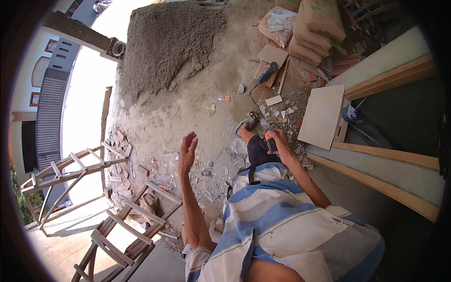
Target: The person prepares ceramic tiles for installation. They wipe a tile with a blue cloth, use a tape measure to determine dimensions, and mark cutting lines with a pen while working on a construction site floor near cement bags.
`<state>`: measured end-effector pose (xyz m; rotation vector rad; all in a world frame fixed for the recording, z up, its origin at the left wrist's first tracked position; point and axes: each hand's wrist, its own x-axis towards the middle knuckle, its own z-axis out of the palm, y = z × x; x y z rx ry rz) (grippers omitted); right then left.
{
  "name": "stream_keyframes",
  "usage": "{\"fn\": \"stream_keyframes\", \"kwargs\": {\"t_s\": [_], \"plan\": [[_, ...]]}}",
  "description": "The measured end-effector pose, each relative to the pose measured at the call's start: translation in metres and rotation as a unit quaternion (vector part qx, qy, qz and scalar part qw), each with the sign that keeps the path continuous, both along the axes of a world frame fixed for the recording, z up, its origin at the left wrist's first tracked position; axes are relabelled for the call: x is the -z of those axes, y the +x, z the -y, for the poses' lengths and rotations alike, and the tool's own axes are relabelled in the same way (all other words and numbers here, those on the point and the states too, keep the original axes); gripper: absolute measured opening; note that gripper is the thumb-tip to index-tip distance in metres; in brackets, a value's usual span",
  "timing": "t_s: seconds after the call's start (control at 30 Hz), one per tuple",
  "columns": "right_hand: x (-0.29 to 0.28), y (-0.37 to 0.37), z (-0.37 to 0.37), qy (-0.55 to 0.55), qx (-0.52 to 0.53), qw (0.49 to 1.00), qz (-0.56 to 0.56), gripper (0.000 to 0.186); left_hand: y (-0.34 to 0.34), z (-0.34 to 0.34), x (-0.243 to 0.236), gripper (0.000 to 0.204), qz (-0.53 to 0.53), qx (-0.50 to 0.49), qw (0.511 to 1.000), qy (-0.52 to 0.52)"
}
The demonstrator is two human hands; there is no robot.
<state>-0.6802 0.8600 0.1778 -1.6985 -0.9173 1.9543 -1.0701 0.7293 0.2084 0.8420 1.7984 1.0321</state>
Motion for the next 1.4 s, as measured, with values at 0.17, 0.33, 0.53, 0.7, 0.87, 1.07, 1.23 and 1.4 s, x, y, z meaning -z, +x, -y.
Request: {"fn": "stream_keyframes", "kwargs": {"t_s": [0.17,0.33,0.53,0.7,0.87,1.07,1.23,1.4], "plan": [[0.024,-0.100,-0.106,0.218,-0.183,0.959,-0.008,0.076,0.049,-0.152,0.011,0.069,0.279,0.098,0.948,-0.119],[-0.030,-0.157,-0.210,0.363,-0.304,0.875,0.100,0.077,0.038,-0.262,-0.001,0.058,0.435,0.077,0.887,-0.137],[-0.037,-0.190,-0.302,0.420,-0.237,0.859,0.170,0.079,-0.001,-0.396,-0.002,0.055,0.364,0.151,0.900,-0.187],[-0.011,-0.208,-0.382,0.376,-0.206,0.862,0.270,0.081,-0.007,-0.516,0.055,0.081,0.343,0.189,0.869,-0.302],[0.030,-0.222,-0.461,0.281,-0.116,0.898,0.319,0.084,0.016,-0.635,0.128,0.088,0.245,0.214,0.866,-0.379],[0.096,-0.244,-0.535,0.161,-0.029,0.928,0.335,0.090,0.028,-0.736,0.203,0.071,0.113,0.377,0.813,-0.429],[0.205,-0.244,-0.581,0.138,0.180,0.946,0.233,0.081,-0.061,-0.774,0.418,0.055,0.081,0.277,0.816,-0.500],[0.431,-0.219,-0.567,-0.050,0.320,0.928,0.182,0.051,-0.010,-0.894,0.523,0.033,-0.011,0.345,0.875,-0.339]]}}
